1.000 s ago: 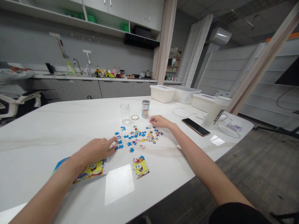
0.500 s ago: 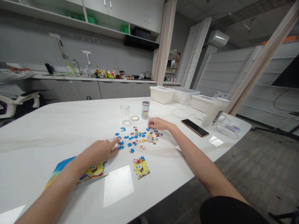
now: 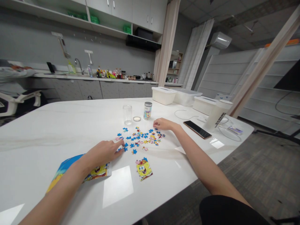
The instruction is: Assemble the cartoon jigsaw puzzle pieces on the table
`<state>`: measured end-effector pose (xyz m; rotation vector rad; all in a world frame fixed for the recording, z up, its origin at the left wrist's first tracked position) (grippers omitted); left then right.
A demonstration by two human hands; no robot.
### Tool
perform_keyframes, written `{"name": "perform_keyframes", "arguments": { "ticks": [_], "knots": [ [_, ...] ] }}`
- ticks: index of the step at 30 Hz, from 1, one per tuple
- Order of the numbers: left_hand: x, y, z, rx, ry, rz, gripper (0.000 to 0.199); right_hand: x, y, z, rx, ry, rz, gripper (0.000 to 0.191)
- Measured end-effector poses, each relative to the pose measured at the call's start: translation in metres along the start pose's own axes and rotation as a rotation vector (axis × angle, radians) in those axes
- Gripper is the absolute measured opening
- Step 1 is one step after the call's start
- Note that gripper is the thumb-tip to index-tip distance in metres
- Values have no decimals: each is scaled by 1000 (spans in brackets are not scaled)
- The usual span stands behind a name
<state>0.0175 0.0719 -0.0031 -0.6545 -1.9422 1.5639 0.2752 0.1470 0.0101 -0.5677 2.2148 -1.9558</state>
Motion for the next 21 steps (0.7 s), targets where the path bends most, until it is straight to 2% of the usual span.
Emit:
{"name": "perform_keyframes", "arguments": {
  "ticks": [5, 9, 13, 15, 21],
  "knots": [
    [-4, -3, 0, 3, 3, 5, 37, -4, -8, 12, 107, 88, 34, 22],
    [-5, -1, -1, 10, -7, 10, 36, -6, -7, 27, 284, 209, 18, 22],
    [-8, 0, -1, 18, 12, 7, 36, -1, -2, 36, 403, 234, -35, 28],
    [-10, -1, -1, 20, 27, -1, 36, 4, 1, 36, 421, 220, -58, 31],
    [-13, -5, 0, 23, 51, -6, 33, 17, -1, 30, 341, 141, -33, 33]
  ]
}}
Point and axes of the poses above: each hand's wrist, its own z-axis away from the middle knuckle, its own y-axis out of the palm, x = y × z, the point moved 7 cm from there along -z, towards the middle knuckle, and after that the axes turned 11 degrees about -x, right-handed, at the moved point
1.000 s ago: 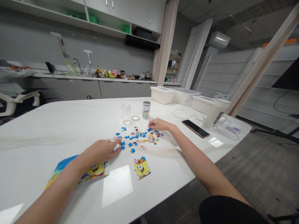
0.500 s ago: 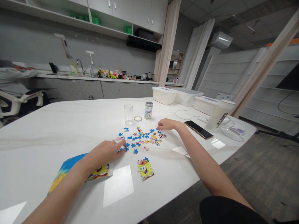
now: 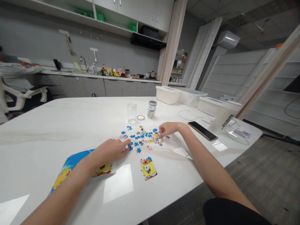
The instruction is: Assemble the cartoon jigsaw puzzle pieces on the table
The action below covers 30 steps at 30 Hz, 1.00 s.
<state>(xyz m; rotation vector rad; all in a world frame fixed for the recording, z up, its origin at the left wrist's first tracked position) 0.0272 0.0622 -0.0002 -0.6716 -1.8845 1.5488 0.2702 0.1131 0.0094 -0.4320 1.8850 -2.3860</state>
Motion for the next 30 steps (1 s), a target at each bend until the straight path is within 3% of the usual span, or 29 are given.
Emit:
{"name": "perform_keyframes", "arguments": {
  "ticks": [6, 15, 30],
  "knots": [
    [3, -1, 0, -15, 5, -33, 34, -11, -7, 9, 24, 71, -38, 11],
    [12, -1, 3, -52, -29, -48, 35, -43, -1, 6, 54, 291, -57, 9],
    [1, 4, 0, -72, -10, -63, 36, -21, -1, -5, -25, 126, 56, 17]
  ]
}}
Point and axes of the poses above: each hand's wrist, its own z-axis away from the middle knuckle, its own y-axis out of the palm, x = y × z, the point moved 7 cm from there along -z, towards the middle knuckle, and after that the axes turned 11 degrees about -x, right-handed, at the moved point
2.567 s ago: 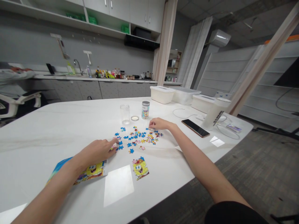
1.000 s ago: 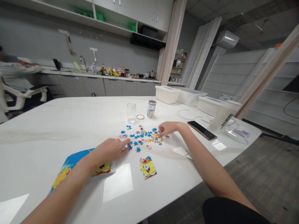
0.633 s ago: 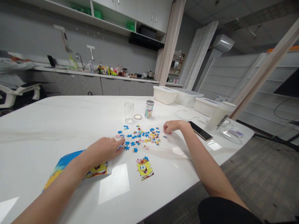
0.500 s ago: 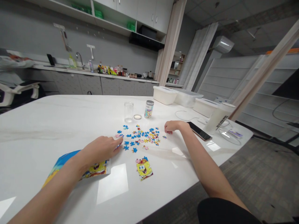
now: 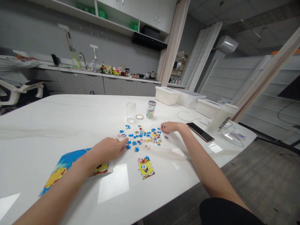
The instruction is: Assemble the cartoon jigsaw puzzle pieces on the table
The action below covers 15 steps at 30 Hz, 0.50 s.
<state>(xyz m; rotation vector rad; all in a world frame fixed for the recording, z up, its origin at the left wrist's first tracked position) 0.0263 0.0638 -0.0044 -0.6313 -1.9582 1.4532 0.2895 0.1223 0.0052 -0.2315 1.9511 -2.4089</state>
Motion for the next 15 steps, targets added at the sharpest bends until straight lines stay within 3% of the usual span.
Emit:
{"name": "perform_keyframes", "arguments": {
  "ticks": [9, 15],
  "knots": [
    [-6, -4, 0, 61, 48, -19, 34, 12, 0, 4, -11, -34, 38, 25],
    [12, -9, 3, 61, -14, -37, 34, 23, -1, -7, -147, -148, 19, 28]
  ]
}}
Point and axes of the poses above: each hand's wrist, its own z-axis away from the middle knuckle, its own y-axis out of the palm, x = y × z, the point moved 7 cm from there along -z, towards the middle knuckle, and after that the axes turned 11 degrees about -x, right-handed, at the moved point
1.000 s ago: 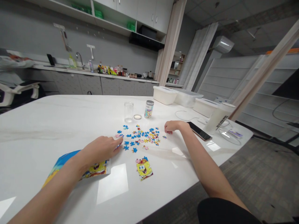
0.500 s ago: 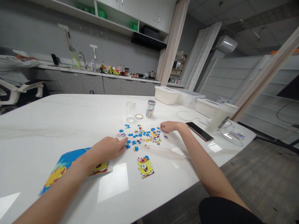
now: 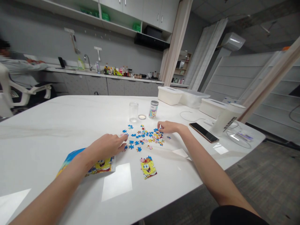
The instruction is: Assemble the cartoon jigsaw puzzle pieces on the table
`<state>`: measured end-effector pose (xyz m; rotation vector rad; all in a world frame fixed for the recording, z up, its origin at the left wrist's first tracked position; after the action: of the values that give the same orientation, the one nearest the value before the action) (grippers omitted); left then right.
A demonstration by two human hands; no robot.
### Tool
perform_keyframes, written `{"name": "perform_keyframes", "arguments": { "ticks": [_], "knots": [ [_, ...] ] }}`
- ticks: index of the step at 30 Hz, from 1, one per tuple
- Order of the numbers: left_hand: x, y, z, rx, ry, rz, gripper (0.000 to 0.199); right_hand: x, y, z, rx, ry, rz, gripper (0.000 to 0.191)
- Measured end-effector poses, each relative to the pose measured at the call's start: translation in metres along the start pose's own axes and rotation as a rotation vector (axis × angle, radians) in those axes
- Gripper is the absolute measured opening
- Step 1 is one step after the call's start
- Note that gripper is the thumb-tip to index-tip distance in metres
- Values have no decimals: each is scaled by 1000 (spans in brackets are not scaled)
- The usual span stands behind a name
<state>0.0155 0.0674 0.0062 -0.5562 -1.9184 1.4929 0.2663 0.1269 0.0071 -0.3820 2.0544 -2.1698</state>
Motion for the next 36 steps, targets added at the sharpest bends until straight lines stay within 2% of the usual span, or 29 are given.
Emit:
{"name": "perform_keyframes", "arguments": {
  "ticks": [6, 15, 26, 36],
  "knots": [
    [8, 6, 1, 17, -43, 30, 33, 0, 9, -7, -2, -4, 26, 28],
    [0, -1, 2, 46, -16, 13, 33, 8, 0, -5, -114, 60, 178, 24],
    [17, 4, 3, 36, -94, -35, 37, 16, 3, -8, -136, 29, 195, 24],
    [29, 0, 6, 80, -126, -38, 37, 41, -7, -8, -361, -9, 166, 23]
  ]
}}
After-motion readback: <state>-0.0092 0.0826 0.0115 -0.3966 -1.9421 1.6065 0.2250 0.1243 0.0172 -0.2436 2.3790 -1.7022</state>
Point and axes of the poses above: each hand's wrist, its own z-axis away from the middle knuckle, its own y-axis out of the palm, x = y × z, the point moved 7 cm from there along -z, towards the middle knuckle, and after that the axes turned 11 degrees about -x, right-handed, at the moved point
